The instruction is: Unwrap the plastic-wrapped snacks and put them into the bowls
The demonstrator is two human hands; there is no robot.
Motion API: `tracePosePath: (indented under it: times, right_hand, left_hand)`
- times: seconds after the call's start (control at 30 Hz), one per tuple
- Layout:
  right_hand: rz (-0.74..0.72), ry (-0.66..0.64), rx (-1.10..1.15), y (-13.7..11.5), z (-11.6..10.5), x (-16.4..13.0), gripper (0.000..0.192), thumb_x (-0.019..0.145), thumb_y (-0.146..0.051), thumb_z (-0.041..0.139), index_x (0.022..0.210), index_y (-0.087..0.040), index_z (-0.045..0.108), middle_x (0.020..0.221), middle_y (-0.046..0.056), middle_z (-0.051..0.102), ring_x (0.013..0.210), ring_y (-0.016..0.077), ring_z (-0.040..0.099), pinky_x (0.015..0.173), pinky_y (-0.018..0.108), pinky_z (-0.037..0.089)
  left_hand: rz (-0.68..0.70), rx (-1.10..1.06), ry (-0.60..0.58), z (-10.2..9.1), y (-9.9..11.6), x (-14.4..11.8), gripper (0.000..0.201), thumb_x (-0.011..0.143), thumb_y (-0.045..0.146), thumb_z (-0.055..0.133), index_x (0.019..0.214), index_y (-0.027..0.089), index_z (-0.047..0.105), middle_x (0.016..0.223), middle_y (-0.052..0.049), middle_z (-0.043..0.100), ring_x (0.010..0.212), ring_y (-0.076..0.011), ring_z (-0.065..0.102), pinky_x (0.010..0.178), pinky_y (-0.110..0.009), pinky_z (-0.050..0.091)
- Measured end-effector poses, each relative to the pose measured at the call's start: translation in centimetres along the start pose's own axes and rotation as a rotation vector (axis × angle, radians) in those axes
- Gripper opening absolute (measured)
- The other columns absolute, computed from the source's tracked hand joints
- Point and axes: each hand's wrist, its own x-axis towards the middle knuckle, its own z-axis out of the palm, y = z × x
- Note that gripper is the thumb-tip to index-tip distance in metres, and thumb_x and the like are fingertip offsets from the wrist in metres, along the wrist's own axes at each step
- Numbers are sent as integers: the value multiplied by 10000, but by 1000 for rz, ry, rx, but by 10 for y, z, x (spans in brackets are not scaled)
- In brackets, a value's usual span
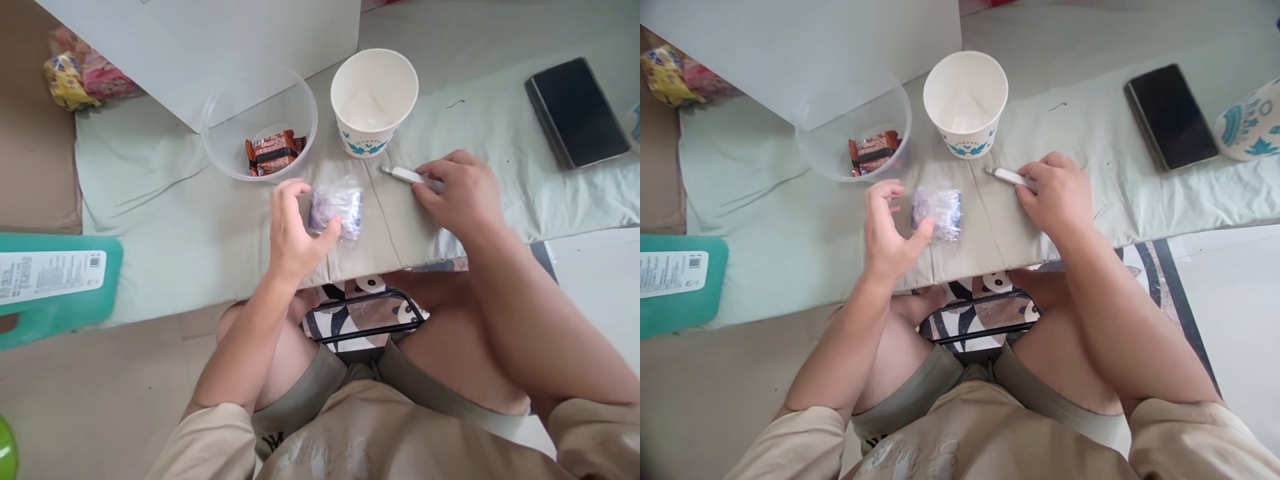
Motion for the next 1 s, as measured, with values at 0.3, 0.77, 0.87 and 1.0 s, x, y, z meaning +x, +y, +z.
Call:
tracePosePath:
  times: [0.3, 0.77, 0.87, 1.0]
  right_hand:
    - [-375, -8, 283, -46, 10, -28, 369, 880, -283, 588, 1230, -202, 673, 1206, 153, 706, 1117, 327, 678, 967, 504, 545]
    - [-536, -133, 397, -51, 19, -31, 305, 898, -329, 594, 1177, -234, 671, 1353, 161, 639, 1235, 319, 639, 1035, 508, 524]
    - [-549, -118, 412, -53, 19, -33, 226, 891, -331, 608, 1079, -235, 688, 1364, 164, 630, 1234, 327, 638, 1032, 514, 519]
    - [-561, -96, 385, -60, 24, -35, 266, 866, -395, 669, 1088, -251, 692, 1413, 155, 619, 1331, 364, 583, 1105, 558, 468]
  left_hand:
    - [-72, -159, -51, 2, 7, 1, 462, 827, 407, 783, 1207, 270, 559, 1318, -99, 613, 1297, -286, 608, 1027, -428, 555]
    - [-602, -701, 90, -6, -7, 13, 174, 770, 288, 625, 867, 255, 484, 889, -21, 670, 746, -162, 641, 597, -290, 514]
    - [-509, -596, 97, -10, -15, 9, 219, 845, 375, 636, 935, 279, 461, 915, -16, 648, 734, -161, 617, 562, -281, 470]
    - [-433, -607, 79, -13, -14, 6, 315, 896, 521, 625, 1080, 310, 480, 982, -26, 617, 807, -185, 645, 626, -308, 516]
